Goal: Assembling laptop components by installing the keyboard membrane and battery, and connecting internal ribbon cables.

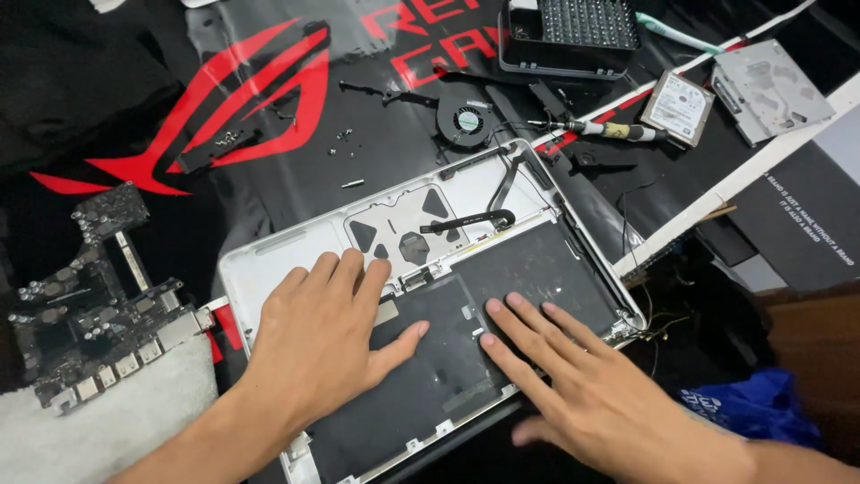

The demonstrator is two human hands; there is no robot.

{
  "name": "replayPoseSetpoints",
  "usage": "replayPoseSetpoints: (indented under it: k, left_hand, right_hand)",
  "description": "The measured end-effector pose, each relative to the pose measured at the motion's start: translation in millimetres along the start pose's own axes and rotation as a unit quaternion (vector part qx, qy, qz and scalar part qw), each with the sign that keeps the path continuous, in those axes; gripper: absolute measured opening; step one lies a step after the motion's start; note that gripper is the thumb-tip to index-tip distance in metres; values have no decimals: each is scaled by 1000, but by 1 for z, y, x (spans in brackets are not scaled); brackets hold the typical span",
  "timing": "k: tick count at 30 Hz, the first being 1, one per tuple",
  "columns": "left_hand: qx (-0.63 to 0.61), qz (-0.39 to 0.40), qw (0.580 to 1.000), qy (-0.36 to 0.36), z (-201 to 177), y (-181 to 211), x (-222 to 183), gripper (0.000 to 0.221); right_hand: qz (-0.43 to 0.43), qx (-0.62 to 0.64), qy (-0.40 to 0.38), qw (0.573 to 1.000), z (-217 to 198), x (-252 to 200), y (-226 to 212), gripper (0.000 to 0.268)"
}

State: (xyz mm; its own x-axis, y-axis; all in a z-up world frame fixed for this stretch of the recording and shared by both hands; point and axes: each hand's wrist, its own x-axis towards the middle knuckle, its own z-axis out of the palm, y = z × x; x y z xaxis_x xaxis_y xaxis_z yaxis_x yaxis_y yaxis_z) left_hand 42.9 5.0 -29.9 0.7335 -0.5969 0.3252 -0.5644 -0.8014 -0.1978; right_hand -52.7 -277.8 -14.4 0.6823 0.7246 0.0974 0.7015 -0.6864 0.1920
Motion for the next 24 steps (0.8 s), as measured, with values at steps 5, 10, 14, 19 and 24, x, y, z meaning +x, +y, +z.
replayPoseSetpoints:
  k: [5, 10, 14, 19, 24]
  left_hand:
    - [-67, 114, 985, 109, -32, 1, 10, 47]
    - [-195, 273, 940, 57, -48, 17, 4, 78]
    - [-235, 269, 934, 1, -37, 22, -4, 85]
    - [-239, 279, 930, -2, -34, 20, -3, 80]
    - [-206, 292, 934, 0, -35, 20, -1, 80]
  right_hand:
    - [14, -27, 10, 999, 7, 0, -6, 97]
    - [42, -11, 35, 998, 8, 3, -17, 59]
    - [57, 10, 33, 998, 4, 9, -27, 98]
    - [120, 68, 39, 990, 2, 0, -26, 129]
    - [226, -16, 4, 974, 2, -12, -6, 144]
